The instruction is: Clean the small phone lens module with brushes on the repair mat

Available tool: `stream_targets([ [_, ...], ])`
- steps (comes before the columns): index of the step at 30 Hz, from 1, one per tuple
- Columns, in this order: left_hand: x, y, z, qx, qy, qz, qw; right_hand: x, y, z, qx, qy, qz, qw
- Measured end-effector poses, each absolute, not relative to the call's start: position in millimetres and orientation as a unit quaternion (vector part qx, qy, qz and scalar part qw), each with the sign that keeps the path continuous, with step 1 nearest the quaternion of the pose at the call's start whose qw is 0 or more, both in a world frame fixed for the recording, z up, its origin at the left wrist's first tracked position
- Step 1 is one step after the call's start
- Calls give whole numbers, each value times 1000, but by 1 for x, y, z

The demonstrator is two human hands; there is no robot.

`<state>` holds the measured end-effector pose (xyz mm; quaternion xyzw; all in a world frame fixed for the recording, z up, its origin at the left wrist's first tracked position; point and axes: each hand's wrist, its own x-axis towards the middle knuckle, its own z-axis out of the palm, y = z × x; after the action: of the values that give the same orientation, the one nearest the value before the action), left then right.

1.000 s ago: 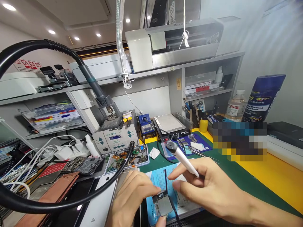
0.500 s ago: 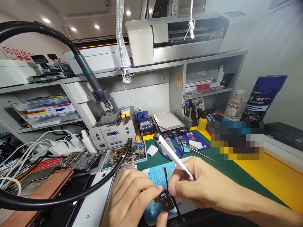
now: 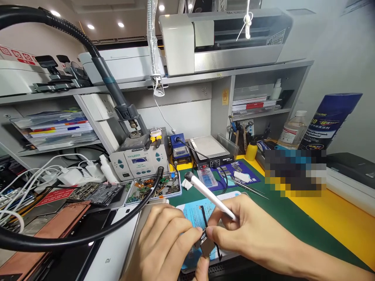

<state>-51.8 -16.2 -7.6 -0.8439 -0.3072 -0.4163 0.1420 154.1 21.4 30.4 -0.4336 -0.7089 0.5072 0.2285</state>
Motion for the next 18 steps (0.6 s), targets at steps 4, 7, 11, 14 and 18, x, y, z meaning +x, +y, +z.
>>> stream_targets([
  [4,-55,-17,-3,-862,-300,-393,108,152,23,30,-416,-697,540,223],
  [7,-57,-17,0,-862,-297,-406,63,155,25,32,-390,-682,577,223],
  [11,-56,-16,0,-837,-307,-452,-10,160,27,34,-383,-643,625,221],
  [14,-53,-17,-2,-819,-312,-480,-41,162,28,35,-368,-609,667,222],
  [18,-52,-17,-1,-817,-305,-486,-61,163,29,35,-356,-595,684,226],
])
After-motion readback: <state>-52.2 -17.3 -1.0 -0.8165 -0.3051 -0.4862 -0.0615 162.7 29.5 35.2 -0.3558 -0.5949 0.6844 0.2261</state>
